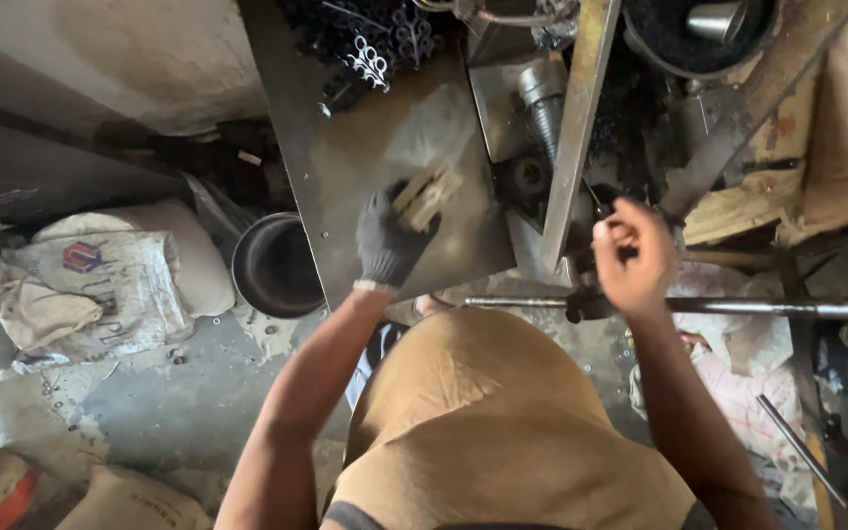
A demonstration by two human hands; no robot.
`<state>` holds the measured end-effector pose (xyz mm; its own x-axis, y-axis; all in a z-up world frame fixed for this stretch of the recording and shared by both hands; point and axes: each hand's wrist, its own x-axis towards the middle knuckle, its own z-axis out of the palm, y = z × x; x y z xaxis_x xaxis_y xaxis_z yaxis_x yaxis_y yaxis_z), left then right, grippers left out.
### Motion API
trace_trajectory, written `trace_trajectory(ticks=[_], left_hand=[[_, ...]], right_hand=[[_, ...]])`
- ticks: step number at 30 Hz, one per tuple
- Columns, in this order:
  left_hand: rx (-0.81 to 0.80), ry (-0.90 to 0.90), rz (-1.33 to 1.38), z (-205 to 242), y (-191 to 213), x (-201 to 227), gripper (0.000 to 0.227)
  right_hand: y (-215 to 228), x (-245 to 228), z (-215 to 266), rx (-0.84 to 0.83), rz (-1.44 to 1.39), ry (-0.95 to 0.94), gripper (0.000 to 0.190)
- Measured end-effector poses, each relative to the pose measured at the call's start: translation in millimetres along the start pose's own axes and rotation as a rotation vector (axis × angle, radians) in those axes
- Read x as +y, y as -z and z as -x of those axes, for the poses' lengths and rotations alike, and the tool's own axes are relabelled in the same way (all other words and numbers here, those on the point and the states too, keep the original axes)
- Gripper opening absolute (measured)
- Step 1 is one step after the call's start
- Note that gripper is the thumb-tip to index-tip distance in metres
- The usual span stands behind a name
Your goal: The person operates a manual press machine by placing small metal pieces into a mold, pulling a lever to activate the press, and removing the formed parts. The person repeats this cycle multiple times, handling metal pieces and using a lever to control the machine.
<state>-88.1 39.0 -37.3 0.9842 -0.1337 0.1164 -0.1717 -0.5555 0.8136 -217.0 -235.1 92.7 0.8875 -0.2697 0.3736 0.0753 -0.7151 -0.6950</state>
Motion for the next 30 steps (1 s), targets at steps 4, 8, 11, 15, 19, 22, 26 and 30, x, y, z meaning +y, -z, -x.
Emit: trace_trajectory(ticks=[4,8,11,15,19,22,26,30], left_hand=[[0.022,0.115,0.096,-55.9,-41.0,34.1,0.060],[0.149,0.205,0.185,-87.7,-86.7,63.4,0.052],[0.250,0.151,0.138,-104.7,-111.6,69.1,0.052],[0.126,0.024,0.152,-132.1,-121.8,54.6,0.056],[-0.107,-0.114,-0.032,-178.1,-116.0,29.1,0.082],[-0.319,-0.076,-0.194,-207.1,-121.2,23.1,0.085],[-0.325,-0.076,-0.229,-218.5,-133.2,34.5,0.089],[-0.344,0.013,0.000,-205.0,-125.1,34.3,0.066]], right_hand=[[5.4,30.1,-5.2,0.015,0.093,-0.037,0.039],[-0.9,36.0,-3.7,-0.013,0.091,-0.147,0.037],[-1.4,31.3,-4.0,0.002,0.145,-0.151,0.030],[-1.2,26.9,-9.6,0.014,0.153,-0.182,0.026],[1.3,23.1,-9.6,-0.017,0.182,-0.184,0.028],[3.0,20.5,-9.3,-0.027,0.171,-0.254,0.028],[2.5,20.7,-12.0,-0.002,0.188,-0.247,0.028],[10.1,31.2,11.3,0.165,0.227,-0.045,0.027]])
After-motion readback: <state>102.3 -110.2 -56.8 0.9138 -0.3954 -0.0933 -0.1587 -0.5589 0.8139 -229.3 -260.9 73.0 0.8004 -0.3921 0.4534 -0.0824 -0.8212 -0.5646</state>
